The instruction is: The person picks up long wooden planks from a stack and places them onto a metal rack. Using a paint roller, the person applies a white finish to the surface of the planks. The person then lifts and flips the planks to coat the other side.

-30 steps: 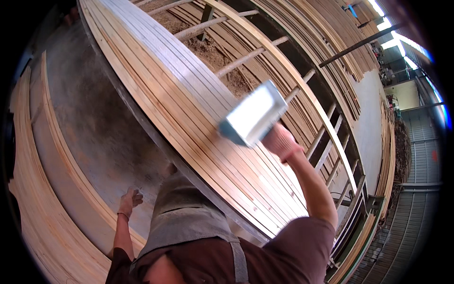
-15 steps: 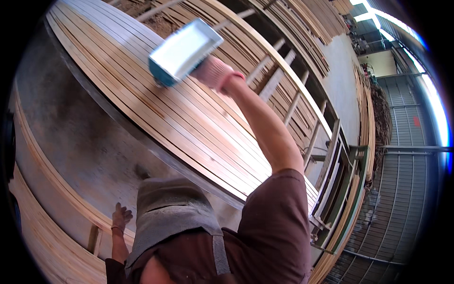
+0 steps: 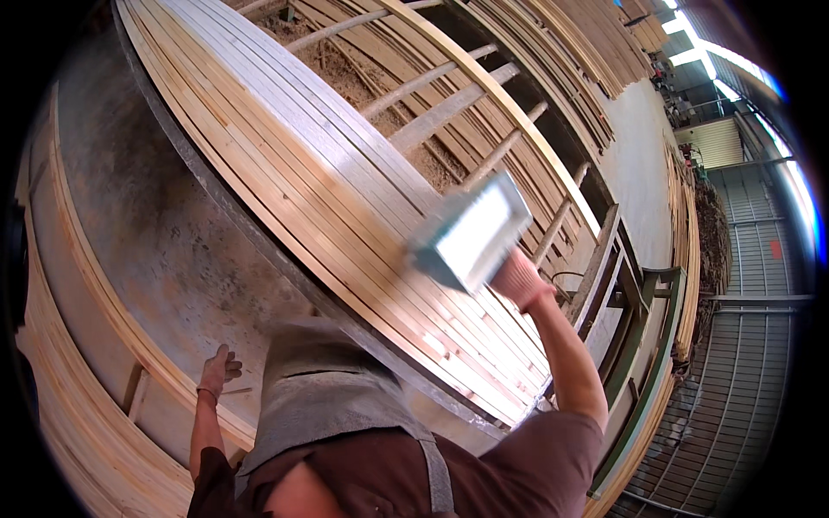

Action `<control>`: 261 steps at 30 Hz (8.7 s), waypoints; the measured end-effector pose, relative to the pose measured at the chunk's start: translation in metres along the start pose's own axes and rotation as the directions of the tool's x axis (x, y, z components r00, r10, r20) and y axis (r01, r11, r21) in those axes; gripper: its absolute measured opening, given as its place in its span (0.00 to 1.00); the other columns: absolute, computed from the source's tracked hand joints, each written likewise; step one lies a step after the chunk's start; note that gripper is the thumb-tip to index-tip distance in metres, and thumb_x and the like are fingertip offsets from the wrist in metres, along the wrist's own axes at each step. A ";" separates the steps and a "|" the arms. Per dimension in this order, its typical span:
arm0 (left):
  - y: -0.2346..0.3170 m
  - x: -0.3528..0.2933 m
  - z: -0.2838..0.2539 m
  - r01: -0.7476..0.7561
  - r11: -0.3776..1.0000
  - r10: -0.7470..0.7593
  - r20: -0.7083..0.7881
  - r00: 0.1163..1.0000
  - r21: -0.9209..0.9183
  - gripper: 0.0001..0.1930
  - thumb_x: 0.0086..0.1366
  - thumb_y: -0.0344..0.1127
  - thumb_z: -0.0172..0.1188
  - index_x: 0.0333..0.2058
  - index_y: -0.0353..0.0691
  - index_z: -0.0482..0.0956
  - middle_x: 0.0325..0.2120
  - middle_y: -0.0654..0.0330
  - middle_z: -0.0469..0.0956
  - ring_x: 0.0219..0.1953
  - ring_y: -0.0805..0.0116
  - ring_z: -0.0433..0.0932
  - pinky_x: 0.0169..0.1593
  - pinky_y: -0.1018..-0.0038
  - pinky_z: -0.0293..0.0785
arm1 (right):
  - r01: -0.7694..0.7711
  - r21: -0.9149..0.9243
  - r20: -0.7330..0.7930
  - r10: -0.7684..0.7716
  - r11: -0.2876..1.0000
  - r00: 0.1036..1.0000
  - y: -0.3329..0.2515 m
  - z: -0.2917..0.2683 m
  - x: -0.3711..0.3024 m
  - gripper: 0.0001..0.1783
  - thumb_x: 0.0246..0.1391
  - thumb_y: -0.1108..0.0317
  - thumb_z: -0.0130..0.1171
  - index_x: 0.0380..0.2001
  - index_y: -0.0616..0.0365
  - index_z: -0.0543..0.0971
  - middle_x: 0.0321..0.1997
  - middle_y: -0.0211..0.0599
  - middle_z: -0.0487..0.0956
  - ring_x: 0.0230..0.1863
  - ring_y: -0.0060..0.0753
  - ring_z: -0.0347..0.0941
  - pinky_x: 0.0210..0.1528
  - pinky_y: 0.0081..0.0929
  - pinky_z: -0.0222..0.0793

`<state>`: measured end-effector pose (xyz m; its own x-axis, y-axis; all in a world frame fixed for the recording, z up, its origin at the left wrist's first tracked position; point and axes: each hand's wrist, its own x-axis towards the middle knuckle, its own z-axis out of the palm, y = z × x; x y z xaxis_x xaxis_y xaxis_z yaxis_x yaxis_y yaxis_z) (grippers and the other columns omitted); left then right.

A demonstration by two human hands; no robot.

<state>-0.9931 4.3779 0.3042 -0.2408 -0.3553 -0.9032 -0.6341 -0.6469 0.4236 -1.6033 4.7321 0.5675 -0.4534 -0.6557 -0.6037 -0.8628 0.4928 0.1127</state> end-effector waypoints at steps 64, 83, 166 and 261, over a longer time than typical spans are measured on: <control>-0.283 -0.113 0.203 0.078 0.968 -0.070 0.041 0.997 -0.240 0.48 0.69 0.73 0.49 0.66 0.30 0.69 0.48 0.48 0.84 0.43 0.60 0.83 0.53 0.67 0.73 | 0.205 -0.315 -0.356 -0.316 0.927 0.880 -0.176 -0.036 0.007 0.10 0.69 0.66 0.55 0.43 0.58 0.82 0.38 0.34 0.82 0.42 0.33 0.81 0.47 0.28 0.80; -0.407 -0.127 0.247 0.143 0.988 -0.134 0.129 0.983 -0.066 0.45 0.67 0.74 0.53 0.58 0.30 0.76 0.36 0.54 0.86 0.31 0.65 0.83 0.37 0.72 0.72 | 0.069 -0.471 -0.203 -0.184 0.880 0.962 0.039 0.309 -0.340 0.25 0.67 0.61 0.51 0.64 0.57 0.75 0.64 0.44 0.78 0.61 0.39 0.76 0.61 0.39 0.72; -0.148 0.018 -0.086 -0.021 0.873 -0.035 -0.105 0.994 -0.487 0.45 0.69 0.65 0.55 0.65 0.22 0.67 0.54 0.41 0.80 0.45 0.50 0.85 0.49 0.56 0.82 | 0.309 -0.605 -0.461 -0.639 0.734 0.615 -0.267 -0.124 0.155 0.21 0.63 0.66 0.51 0.54 0.60 0.83 0.57 0.50 0.83 0.59 0.48 0.79 0.63 0.41 0.72; 0.790 0.490 -0.985 0.219 0.475 -0.396 0.016 0.918 -0.852 0.35 0.72 0.65 0.51 0.57 0.35 0.76 0.42 0.55 0.80 0.42 0.62 0.79 0.49 0.67 0.77 | 0.364 0.459 -0.444 -0.145 0.811 0.884 -1.154 -1.274 1.494 0.18 0.62 0.63 0.58 0.49 0.60 0.86 0.50 0.48 0.87 0.46 0.45 0.87 0.37 0.44 0.85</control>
<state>-0.8880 3.0277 0.2648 0.0184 -0.0595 -0.9981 0.2725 -0.9601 0.0622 -1.5698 2.4549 0.5414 -0.3748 -0.9053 -0.2000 -0.7616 0.4237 -0.4904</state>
